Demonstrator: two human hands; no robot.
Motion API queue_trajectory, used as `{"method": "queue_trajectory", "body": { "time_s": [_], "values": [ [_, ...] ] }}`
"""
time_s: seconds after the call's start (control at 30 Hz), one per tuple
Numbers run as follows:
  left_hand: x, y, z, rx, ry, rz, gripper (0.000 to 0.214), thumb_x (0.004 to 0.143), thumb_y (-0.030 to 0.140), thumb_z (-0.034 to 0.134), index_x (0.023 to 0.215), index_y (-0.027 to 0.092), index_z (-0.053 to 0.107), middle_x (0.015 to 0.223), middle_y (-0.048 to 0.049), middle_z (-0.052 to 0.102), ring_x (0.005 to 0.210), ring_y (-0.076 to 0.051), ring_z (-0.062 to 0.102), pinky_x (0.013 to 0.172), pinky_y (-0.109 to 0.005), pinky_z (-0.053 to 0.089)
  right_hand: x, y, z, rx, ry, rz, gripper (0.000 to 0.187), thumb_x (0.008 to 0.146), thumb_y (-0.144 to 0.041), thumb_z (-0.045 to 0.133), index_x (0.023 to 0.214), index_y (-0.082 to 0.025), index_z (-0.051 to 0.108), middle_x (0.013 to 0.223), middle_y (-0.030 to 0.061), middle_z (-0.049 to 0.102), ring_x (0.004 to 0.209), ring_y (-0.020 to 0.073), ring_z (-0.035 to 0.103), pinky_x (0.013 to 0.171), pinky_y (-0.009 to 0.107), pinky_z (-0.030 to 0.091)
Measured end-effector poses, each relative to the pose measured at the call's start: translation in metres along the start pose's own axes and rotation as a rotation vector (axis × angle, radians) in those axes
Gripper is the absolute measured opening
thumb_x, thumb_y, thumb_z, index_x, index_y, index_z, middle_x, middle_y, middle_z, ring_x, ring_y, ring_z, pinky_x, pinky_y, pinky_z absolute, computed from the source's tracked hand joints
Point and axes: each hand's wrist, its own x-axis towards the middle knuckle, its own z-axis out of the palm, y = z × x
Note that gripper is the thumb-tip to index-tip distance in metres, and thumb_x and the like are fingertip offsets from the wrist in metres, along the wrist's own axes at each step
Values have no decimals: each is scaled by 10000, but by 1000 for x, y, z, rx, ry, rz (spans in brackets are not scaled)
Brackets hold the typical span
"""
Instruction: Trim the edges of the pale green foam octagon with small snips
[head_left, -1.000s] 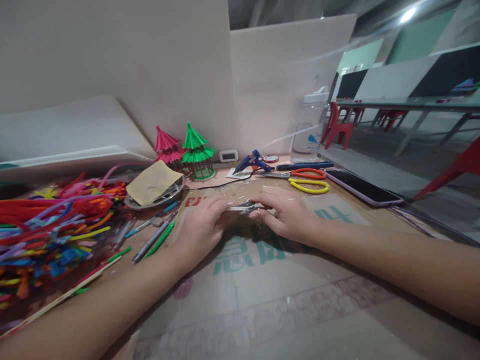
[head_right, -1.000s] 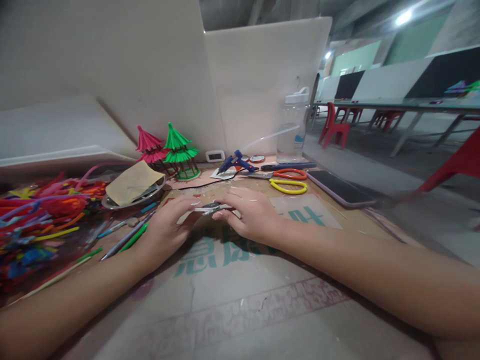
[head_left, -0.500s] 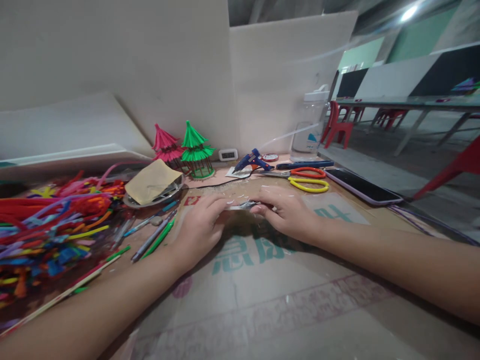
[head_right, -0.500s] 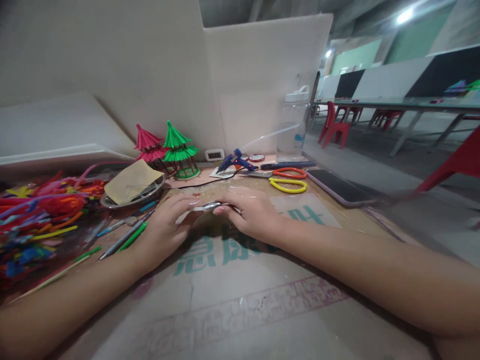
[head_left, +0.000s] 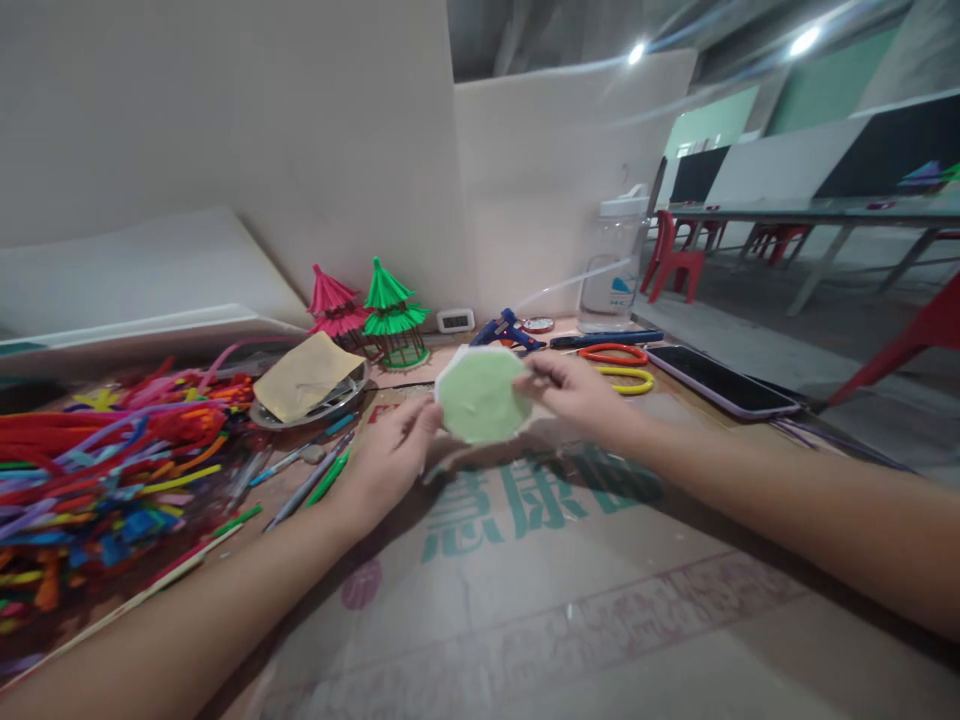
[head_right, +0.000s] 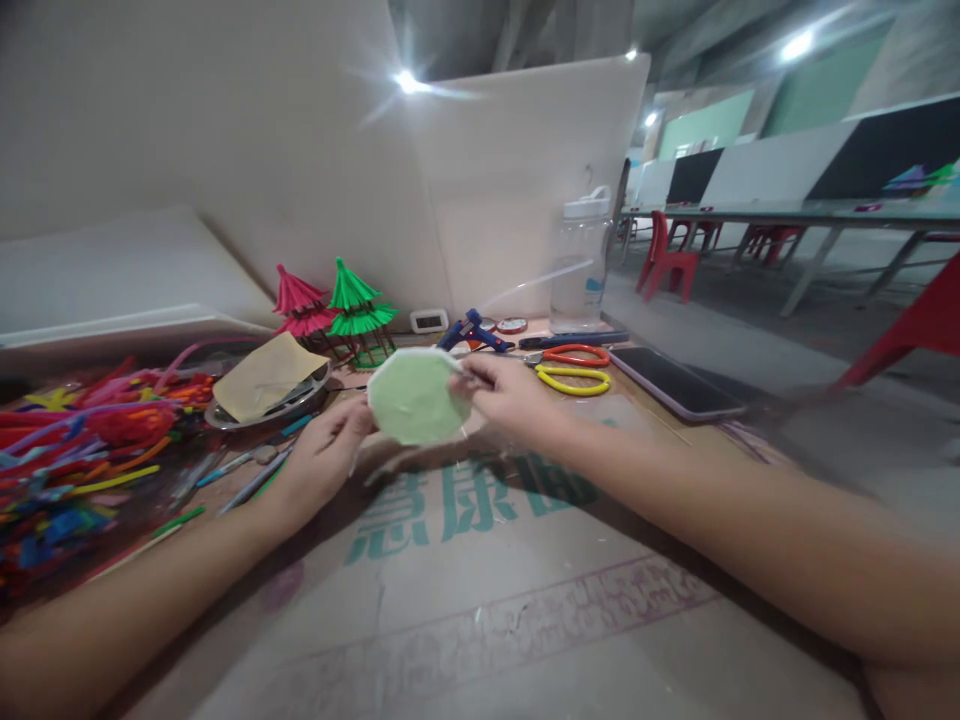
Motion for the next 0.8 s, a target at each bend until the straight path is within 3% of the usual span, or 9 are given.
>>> {"method": "queue_trajectory", "body": {
  "time_s": [0.13, 0.3, 0.4, 0.43, 0.5, 0.57, 0.63, 0.7, 0.8],
  "values": [
    [6, -14, 2, 339, -198, -25, 588, 952, 552, 372, 1360, 161, 535, 1463, -150, 498, 1369, -315, 442, 1107, -494, 372, 7, 15, -20, 324, 233, 105, 370, 791, -530, 674, 715, -193, 541, 599, -45, 444, 547, 103, 394, 509, 232, 325],
    [17, -9, 20, 482, -357, 29, 631, 961, 534, 366, 1463, 154, 406, 1554, -185, 334, 1458, -329, 270, 1149, -552, 276, -4, 48, -20, 454, 312, 267, 395, 752, -510, 724, 630, -214, 494, 470, -63, 388, 485, 120, 417, 469, 240, 361],
    [16, 27, 37, 448, -372, -13, 626, 945, 509, 418, 1435, 120, 446, 1542, -227, 336, 1452, -384, 258, 1128, -618, 258, -3, 59, -18, 509, 380, 276, 382, 755, -542, 699, 681, -215, 517, 492, -54, 456, 500, 127, 465, 485, 246, 400],
    [12, 45, 41, 377, -386, 42, 594, 932, 491, 462, 1398, 125, 496, 1520, -224, 384, 1438, -380, 300, 1134, -592, 273, -2, 61, -19, 525, 408, 278, 384, 750, -555, 693, 699, -214, 524, 504, -53, 475, 498, 123, 468, 482, 243, 401],
    [2, 82, 47, 63, -570, 341, 520, 901, 486, 541, 1337, 203, 567, 1440, -144, 526, 1376, -305, 434, 1122, -443, 368, 3, 64, -22, 544, 460, 287, 401, 725, -573, 698, 714, -211, 525, 507, -60, 483, 481, 112, 457, 460, 234, 383],
    [-3, 106, 47, -245, -870, 495, 381, 938, 463, 504, 1202, 239, 662, 1264, -77, 674, 1196, -221, 613, 987, -300, 493, 6, 66, -27, 551, 492, 294, 416, 691, -574, 721, 718, -203, 533, 509, -65, 490, 477, 104, 452, 448, 225, 367],
    [6, 106, 43, -286, -787, 374, 346, 982, 398, 428, 1027, 212, 717, 1004, -49, 760, 923, -181, 713, 825, -272, 558, 6, 65, -35, 555, 494, 293, 421, 668, -566, 740, 732, -192, 556, 535, -55, 530, 497, 107, 480, 463, 225, 384],
    [31, 84, 42, -38, -403, 226, 338, 977, 374, 431, 917, 206, 718, 872, -63, 760, 793, -209, 713, 735, -336, 575, 3, 64, -43, 562, 475, 282, 416, 661, -553, 751, 751, -184, 584, 574, -37, 575, 530, 119, 520, 494, 235, 419],
    [74, 45, 53, 286, -147, 311, 256, 928, 323, 527, 1096, 215, 687, 1142, -121, 722, 1035, -288, 683, 879, -462, 558, -3, 63, -54, 569, 459, 268, 405, 665, -539, 760, 773, -179, 610, 608, -15, 612, 578, 142, 568, 539, 253, 457]
  ]
}}
